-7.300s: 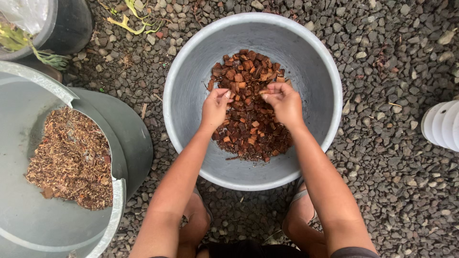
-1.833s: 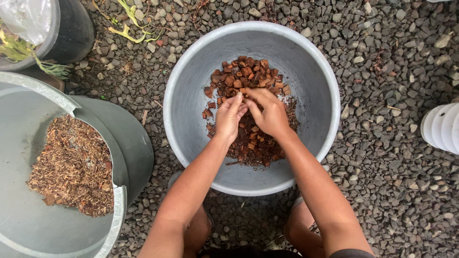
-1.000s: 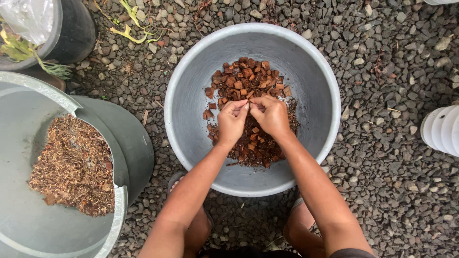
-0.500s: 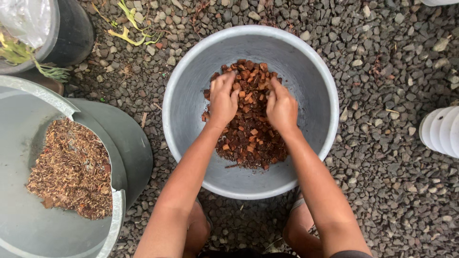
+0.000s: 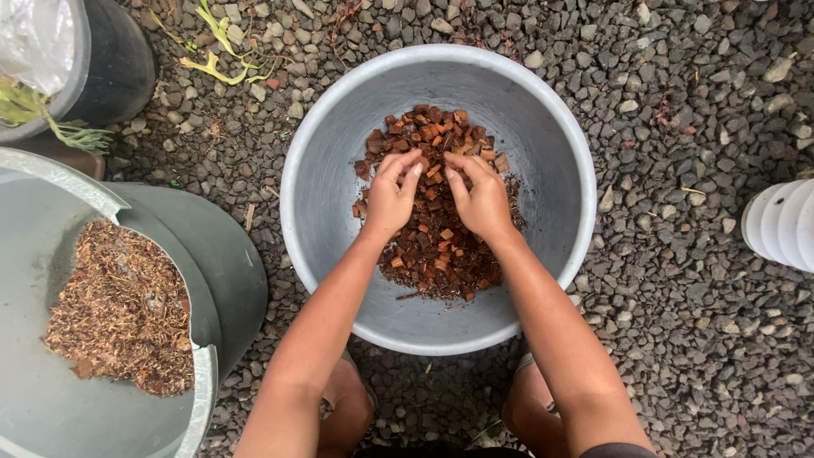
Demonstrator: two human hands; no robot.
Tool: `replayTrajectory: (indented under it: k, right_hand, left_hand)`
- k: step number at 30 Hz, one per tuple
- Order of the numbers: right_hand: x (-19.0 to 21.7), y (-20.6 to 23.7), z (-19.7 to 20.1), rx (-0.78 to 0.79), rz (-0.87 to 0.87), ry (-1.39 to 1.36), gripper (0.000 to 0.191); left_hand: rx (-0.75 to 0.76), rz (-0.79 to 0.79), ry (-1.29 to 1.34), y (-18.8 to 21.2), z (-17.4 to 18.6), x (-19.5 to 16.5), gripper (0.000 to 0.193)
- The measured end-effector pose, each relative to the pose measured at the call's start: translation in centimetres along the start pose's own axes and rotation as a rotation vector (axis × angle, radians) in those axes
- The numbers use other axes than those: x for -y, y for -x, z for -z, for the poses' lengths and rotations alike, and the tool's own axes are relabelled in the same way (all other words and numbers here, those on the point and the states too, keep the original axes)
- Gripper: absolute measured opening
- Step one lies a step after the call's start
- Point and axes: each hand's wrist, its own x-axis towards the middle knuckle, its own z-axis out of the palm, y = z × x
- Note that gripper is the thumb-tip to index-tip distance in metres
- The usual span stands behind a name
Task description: The person sits on a gravel surface and uses both hands to sort through reddish-brown wood chunks in a grey bucket. They repeatedly pick up, inspect, and place the chunks back into the bucket, occasionally transferring some to a nearby container.
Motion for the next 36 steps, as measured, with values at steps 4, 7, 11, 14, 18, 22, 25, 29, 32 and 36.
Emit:
replayTrajectory:
  k: [4,7,11,14,18,22,25,29,32,36]
  right_hand:
    - [0.9,-0.2,0.3,0.026,0.159,-0.004,0.026]
    - [1.1,0.0,0.3,0.040,0.189,0.002,0.024]
    - [1.0,0.3,0.1,0.022,0.205,0.006,0.022]
    - [0.9,0.4,-0.2,-0.001,0.190,0.030,0.022]
    - [0.6,0.8,-0.8,-0.084,0.219,0.067,0.020]
    - [0.4,0.8,-1.8,-0.139,0.177,0.091,0.018]
    - [-0.2,1.0,-2.4,-0.162,0.144,0.092,0.018]
    - [-1.9,1.3,-3.4,-0.179,0.091,0.025,0.017]
    - [-3.5,0.9,-4.3,-0.164,-0.201,-0.227,0.019]
    - [-5.0,0.2,-3.7,-0.129,-0.345,-0.349,0.022]
  left_hand:
    - [0.087,0.131,0.410,0.5,-0.6,-0.7,0.032]
    - [0.058,0.127,0.443,0.8,-1.0,-1.0,0.032]
    - [0.010,0.105,0.329,1.5,-1.3,-1.2,0.033]
    - [-0.046,0.104,0.303,2.0,-2.1,-1.5,0.032]
    - [-0.062,0.188,0.413,2.0,-2.7,-1.6,0.031]
    - [-0.068,0.223,0.610,2.1,-3.2,-1.4,0.031]
    - [-0.087,0.239,0.615,2.4,-3.5,-1.1,0.030]
    - [-0.089,0.234,0.688,2.4,-3.6,-0.6,0.029]
    - [-0.070,0.288,0.783,2.2,-3.4,-0.1,0.029]
    - [-0.033,0.340,0.904,1.8,-3.2,0.1,0.029]
